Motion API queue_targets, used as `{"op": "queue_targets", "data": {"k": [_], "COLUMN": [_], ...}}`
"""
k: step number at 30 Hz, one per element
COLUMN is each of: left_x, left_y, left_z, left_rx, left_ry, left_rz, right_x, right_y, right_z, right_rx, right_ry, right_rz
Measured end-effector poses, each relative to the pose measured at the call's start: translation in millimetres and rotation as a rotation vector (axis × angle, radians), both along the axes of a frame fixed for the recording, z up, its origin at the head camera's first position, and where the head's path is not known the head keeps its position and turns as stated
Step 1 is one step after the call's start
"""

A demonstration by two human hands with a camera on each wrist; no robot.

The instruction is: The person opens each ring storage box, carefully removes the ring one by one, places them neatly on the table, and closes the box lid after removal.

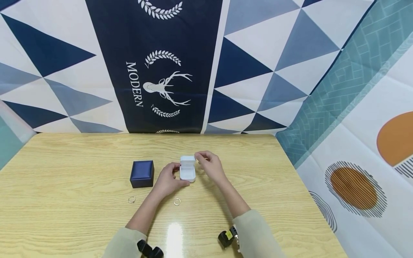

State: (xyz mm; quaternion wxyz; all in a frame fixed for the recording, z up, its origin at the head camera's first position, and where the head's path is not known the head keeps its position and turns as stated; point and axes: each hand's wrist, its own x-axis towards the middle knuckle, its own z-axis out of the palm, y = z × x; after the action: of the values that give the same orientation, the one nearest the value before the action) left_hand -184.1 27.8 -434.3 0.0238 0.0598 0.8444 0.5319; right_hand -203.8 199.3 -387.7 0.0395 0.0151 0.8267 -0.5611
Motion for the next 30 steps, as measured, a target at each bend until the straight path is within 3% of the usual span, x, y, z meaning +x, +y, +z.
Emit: {"op": "queue_targets", "data": {"k": [11,22,30], "left_x": [-0.4,-0.7,-0.9], "left_y": [-1.1,-0.2,-0.3], "left_z": [0.1,-2.5,-2.4], "left_rx": [0.009,0.015,0.013], "left_ry": [0.005,0.021,0.015], "left_rz": [0.0,-0.005,-0.005], "right_x": [-2.9,-5.5,-5.5], "right_y": [-7,-12,-14], "right_z": [-2.2,-9.2,-8.7], "right_rx": [-0.05,-0.031,-0.049], "right_ry": [-0.025,-0.016,-0.035], "right_rz": [0.03,0.022,0.067]}}
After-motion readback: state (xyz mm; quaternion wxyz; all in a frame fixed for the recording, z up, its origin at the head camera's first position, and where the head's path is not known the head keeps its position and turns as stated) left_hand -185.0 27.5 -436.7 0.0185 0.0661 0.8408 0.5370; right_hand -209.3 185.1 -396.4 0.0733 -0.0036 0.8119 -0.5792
